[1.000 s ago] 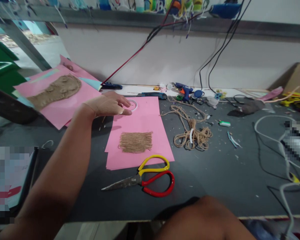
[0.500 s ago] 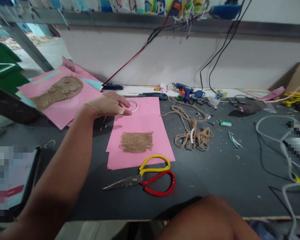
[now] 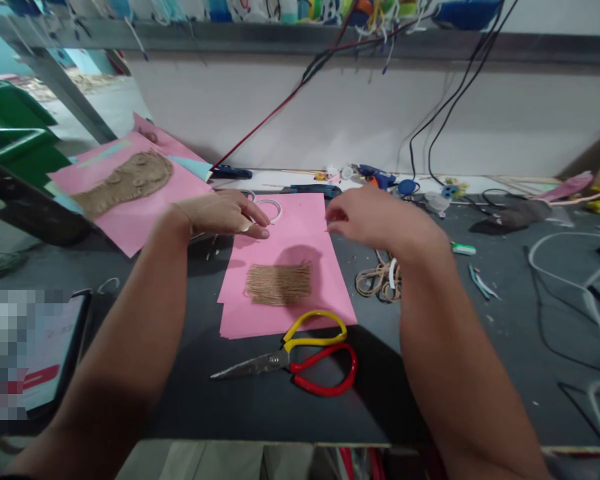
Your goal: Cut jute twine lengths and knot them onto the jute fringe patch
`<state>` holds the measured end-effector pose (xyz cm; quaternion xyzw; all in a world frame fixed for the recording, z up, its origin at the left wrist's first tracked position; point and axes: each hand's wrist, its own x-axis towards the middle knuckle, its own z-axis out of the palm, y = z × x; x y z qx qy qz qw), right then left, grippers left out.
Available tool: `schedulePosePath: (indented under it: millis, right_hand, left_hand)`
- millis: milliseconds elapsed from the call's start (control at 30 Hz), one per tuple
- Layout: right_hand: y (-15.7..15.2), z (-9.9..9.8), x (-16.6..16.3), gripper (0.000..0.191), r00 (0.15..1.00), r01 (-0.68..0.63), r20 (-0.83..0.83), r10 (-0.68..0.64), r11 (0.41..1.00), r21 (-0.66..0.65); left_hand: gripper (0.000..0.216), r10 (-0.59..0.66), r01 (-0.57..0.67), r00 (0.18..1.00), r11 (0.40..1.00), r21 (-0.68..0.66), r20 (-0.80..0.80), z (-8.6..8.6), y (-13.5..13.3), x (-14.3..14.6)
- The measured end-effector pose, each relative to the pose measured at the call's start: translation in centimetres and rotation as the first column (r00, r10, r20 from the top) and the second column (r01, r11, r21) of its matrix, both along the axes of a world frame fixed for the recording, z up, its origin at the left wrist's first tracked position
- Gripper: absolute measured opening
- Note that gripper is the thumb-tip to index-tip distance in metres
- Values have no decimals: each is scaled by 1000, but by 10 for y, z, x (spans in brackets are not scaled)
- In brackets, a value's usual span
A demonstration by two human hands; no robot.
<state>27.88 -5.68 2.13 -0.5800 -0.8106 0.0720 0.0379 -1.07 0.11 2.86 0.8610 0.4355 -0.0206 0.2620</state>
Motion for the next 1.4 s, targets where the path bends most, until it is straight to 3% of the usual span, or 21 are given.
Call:
schedulePosePath:
  millis: [67,167,267,333,467,567,767,900,967,1133,1400]
  right_hand:
    - [27,-8,10,23,991,95,99,-93,995,-16]
    - [52,-38,21,21,994,86,75,-77,988,-125]
    - [62,-66,25,12,999,51,-16,-52,997,-53]
    - [64,-75,26,6,997,43,-57,-43,999,-3]
    - [61,-67,19,7,975,40,-220,-16,993,108]
    - [50,-51,-3,2,891,84,-454,-5,985,153]
    - [30,-43,-56,10,716,83,-697,-21,995,55]
    - [30,-49,-66,12,490,87,-868,-86,995,-49]
    - [30,-49,-66,15,418,103,-900,-123,991,-87]
    - [29,-48,-67,15,383,81,-912,-144,989,-122]
    - [33,-55,-71,15,391,132,-913,-118,989,-71]
  left_hand:
    - [53,7,-8,1000,1000,-29,-22,-1,0,0]
    - [59,12,-15,999,998,-66,-40,-5,2,-1]
    - [58,12,-12,1000,996,-83,0,-7,3,-1]
    - [55,16,-12,999,996,-94,36,-9,3,-1]
    - [48,-47,60,990,993,-101,130,-12,4,0]
    - [50,-72,104,970,986,-130,230,-15,3,1]
    - [56,-23,174,875,947,-270,484,-23,3,-7]
    - [58,23,177,812,942,-284,584,-26,6,-13]
    - [60,43,186,778,937,-296,626,-28,7,-14]
    - [62,43,257,713,913,-318,700,-31,7,-13]
    - [65,5,272,753,908,-318,658,-31,4,-11]
